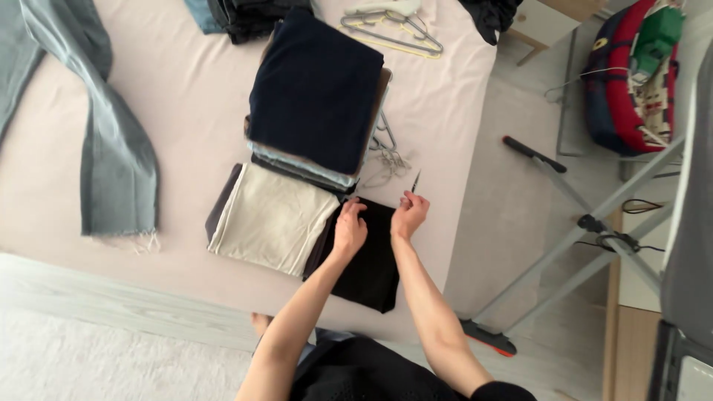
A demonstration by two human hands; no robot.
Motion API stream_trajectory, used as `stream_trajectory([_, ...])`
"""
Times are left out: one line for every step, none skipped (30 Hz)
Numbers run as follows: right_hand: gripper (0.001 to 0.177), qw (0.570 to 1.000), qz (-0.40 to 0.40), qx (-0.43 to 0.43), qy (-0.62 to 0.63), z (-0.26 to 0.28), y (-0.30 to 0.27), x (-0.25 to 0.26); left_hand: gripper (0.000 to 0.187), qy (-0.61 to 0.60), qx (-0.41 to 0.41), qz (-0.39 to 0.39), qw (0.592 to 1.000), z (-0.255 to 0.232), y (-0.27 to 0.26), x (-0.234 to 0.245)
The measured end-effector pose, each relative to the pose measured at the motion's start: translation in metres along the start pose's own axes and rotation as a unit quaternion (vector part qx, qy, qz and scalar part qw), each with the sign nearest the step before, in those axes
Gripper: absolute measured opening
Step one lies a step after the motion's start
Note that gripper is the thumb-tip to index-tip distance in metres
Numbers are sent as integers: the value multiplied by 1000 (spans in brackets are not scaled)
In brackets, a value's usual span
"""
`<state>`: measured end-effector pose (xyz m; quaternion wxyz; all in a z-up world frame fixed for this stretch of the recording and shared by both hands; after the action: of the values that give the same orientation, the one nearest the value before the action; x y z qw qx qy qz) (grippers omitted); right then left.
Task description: Trimming loose threads from the bottom hem of a pair of jeans using scissors.
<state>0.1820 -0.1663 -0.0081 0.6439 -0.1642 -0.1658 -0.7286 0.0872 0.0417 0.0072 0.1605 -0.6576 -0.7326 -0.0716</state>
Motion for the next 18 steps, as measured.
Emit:
stream_trajectory([17,1000,0,6,-1,7,-5,-2,35,-3,-4,-4,1000,-2,-2,3])
stream_trajectory([18,1000,-1,-4,29,10,-11,-4,34,-16,-6,-15,1000,-3,-6,8])
stream_trajectory([19,998,1,-13,59,15,-17,-9,34,-28,-7,-27,999,-4,-10,16])
stream_trajectory([19,998,2,-6,59,22,-27,-13,34,-31,-10,-33,999,-1,-14,20])
stream_trajectory([17,998,13,-17,63,26,-38,-19,33,-39,-12,-40,998,3,-19,23])
stream_trajectory([16,997,24,-28,67,29,-50,-26,33,-47,-13,-47,998,7,-25,28])
stream_trajectory([16,997,26,-23,66,31,-61,-32,33,-50,-16,-51,997,8,-30,35])
stream_trajectory([15,995,30,-18,89,31,-73,-39,28,-56,-24,-61,996,8,-36,45])
stream_trajectory([15,993,36,-18,110,29,-92,-47,23,-63,-28,-71,995,12,-48,55])
stream_trajectory([15,993,41,-17,108,43,-110,-52,23,-65,-25,-75,995,16,-61,65])
stream_trajectory([17,993,46,-15,110,58,-129,-61,18,-111,-9,-70,991,26,-72,77])
stream_trajectory([19,992,52,-14,112,74,-148,-70,15,-156,7,-65,986,37,-85,89])
stream_trajectory([19,992,60,-11,114,71,-156,-89,15,-155,9,-74,985,45,-90,109])
stream_trajectory([17,985,64,47,151,77,-164,-107,18,-195,19,-78,977,59,-96,127])
stream_trajectory([15,976,75,93,183,74,-187,-120,24,-238,42,-84,967,79,-117,140])
stream_trajectory([15,976,90,86,181,98,-213,-133,24,-240,56,-94,965,89,-141,157])
stream_trajectory([19,981,113,78,140,127,-232,-150,28,-252,65,-118,958,97,-159,179])
stream_trajectory([22,983,137,71,98,157,-251,-166,31,-264,73,-143,951,103,-177,201])
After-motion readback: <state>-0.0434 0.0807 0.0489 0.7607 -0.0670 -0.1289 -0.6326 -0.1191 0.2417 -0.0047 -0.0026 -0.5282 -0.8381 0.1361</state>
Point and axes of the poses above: each hand's wrist, its own y-axis towards the middle knuckle, its own x-axis out of the back of the hand, z = x × y, the point moved 10 cm from there along y, towards the middle knuckle, and after that the axes turned 15 degrees about z, right-handed, at the moved point
